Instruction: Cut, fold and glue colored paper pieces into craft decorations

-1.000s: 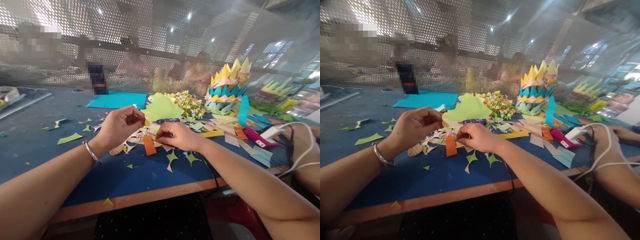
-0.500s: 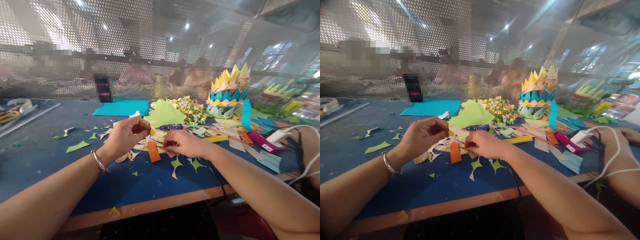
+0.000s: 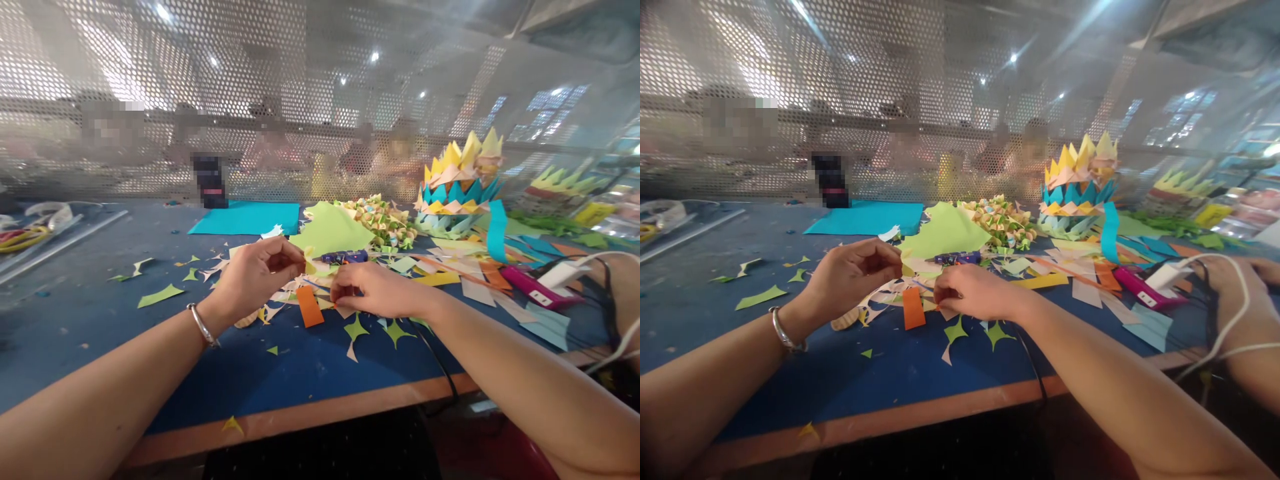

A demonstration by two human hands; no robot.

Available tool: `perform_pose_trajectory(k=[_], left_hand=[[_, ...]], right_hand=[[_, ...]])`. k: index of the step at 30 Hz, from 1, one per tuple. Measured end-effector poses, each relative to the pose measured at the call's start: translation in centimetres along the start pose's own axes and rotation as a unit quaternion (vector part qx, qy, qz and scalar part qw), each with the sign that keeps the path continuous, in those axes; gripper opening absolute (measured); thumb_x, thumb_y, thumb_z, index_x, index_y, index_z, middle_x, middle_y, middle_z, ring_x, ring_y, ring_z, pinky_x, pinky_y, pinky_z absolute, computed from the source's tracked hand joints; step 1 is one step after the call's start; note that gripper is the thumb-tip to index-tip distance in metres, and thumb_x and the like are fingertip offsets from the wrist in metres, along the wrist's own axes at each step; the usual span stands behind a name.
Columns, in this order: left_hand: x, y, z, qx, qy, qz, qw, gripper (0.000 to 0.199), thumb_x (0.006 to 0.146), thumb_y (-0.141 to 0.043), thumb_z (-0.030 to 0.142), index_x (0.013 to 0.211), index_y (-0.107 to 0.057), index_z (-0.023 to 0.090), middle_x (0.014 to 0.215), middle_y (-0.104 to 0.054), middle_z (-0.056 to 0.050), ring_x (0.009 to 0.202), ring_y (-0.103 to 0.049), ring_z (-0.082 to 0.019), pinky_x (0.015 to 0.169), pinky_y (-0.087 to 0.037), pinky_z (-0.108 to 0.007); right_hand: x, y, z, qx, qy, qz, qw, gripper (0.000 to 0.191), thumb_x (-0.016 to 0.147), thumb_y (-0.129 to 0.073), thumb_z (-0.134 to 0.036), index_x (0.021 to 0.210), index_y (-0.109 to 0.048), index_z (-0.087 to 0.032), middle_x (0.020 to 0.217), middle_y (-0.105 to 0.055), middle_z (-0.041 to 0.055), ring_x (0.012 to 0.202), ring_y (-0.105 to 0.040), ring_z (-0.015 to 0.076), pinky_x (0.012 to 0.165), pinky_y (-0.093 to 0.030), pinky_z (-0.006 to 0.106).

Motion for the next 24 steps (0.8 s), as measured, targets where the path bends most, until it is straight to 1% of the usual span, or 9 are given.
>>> perform_pose_trajectory(k=[4,7,11,14,17,20,24], left_hand=[[-0.1,-0.1,0.2,-0.009,0.003,-0.001,1.000,0.010,0.077,-0.069,0.028,0.077,-0.066,0.018,0.081,-0.071,-0.005,0.071,-0.067,-0.016,0.067,-0.057,-0.030],[-0.1,-0.1,0.2,-0.008,0.010,-0.002,1.000,0.011,0.076,-0.070,0.028,0.075,-0.065,0.018,0.080,-0.070,-0.004,0.070,-0.067,-0.016,0.066,-0.057,-0.031],[-0.1,-0.3,0.4,-0.007,0.004,-0.010,1.000,0.010,0.075,-0.070,0.027,0.071,-0.064,0.020,0.082,-0.070,-0.004,0.070,-0.065,-0.015,0.065,-0.055,-0.028],[-0.2,-0.5,0.8,0.002,-0.003,-0.015,1.000,0.009,0.075,-0.068,0.026,0.069,-0.064,0.021,0.085,-0.070,-0.004,0.071,-0.065,-0.015,0.063,-0.055,-0.027],[-0.3,-0.7,1.0,0.002,-0.009,-0.019,1.000,0.007,0.074,-0.068,0.025,0.069,-0.065,0.021,0.086,-0.070,-0.003,0.072,-0.066,-0.015,0.066,-0.056,-0.027],[-0.3,-0.9,0.9,-0.009,-0.008,-0.026,1.000,0.005,0.074,-0.069,0.025,0.071,-0.066,0.021,0.086,-0.070,-0.003,0.074,-0.067,-0.015,0.070,-0.058,-0.027],[-0.4,-1.2,0.7,-0.014,-0.010,-0.032,0.999,0.006,0.075,-0.069,0.025,0.073,-0.067,0.020,0.087,-0.070,-0.004,0.077,-0.067,-0.016,0.072,-0.058,-0.028]], right_hand=[[0.0,0.0,0.0,0.005,0.004,-0.001,1.000,0.012,0.084,-0.061,-0.008,0.085,-0.070,-0.016,0.086,-0.068,0.0053,0.077,-0.060,0.0148,0.069,-0.044,0.027],[-0.1,0.2,0.2,0.047,0.002,0.018,0.999,0.009,0.085,-0.062,-0.010,0.086,-0.069,-0.015,0.085,-0.069,0.0050,0.075,-0.061,0.0143,0.068,-0.045,0.028],[-0.3,1.4,0.7,0.115,-0.020,0.084,0.990,0.007,0.086,-0.064,-0.017,0.088,-0.070,-0.015,0.085,-0.070,0.0047,0.074,-0.063,0.0139,0.067,-0.047,0.028],[-0.7,2.4,0.7,0.154,-0.012,0.146,0.977,0.008,0.086,-0.065,-0.022,0.087,-0.070,-0.016,0.081,-0.069,0.0027,0.069,-0.061,0.0123,0.064,-0.047,0.027],[-0.9,3.1,0.8,0.203,-0.003,0.204,0.958,0.010,0.085,-0.067,-0.026,0.087,-0.069,-0.016,0.079,-0.067,0.0016,0.066,-0.058,0.0112,0.062,-0.047,0.026],[-1.0,3.3,0.8,0.249,0.001,0.237,0.939,0.011,0.085,-0.068,-0.027,0.087,-0.068,-0.016,0.078,-0.066,0.0010,0.064,-0.057,0.0100,0.060,-0.046,0.025],[-1.1,3.5,0.7,0.288,0.006,0.273,0.918,0.012,0.084,-0.069,-0.027,0.085,-0.067,-0.016,0.074,-0.065,0.0001,0.061,-0.055,0.0092,0.058,-0.046,0.023]])
Point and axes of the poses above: each hand's wrist, its own x-axis towards the middle knuckle, its own y-axis out of the back of the hand, z = x × y, the point moved 8 cm from there along x, towards the middle knuckle
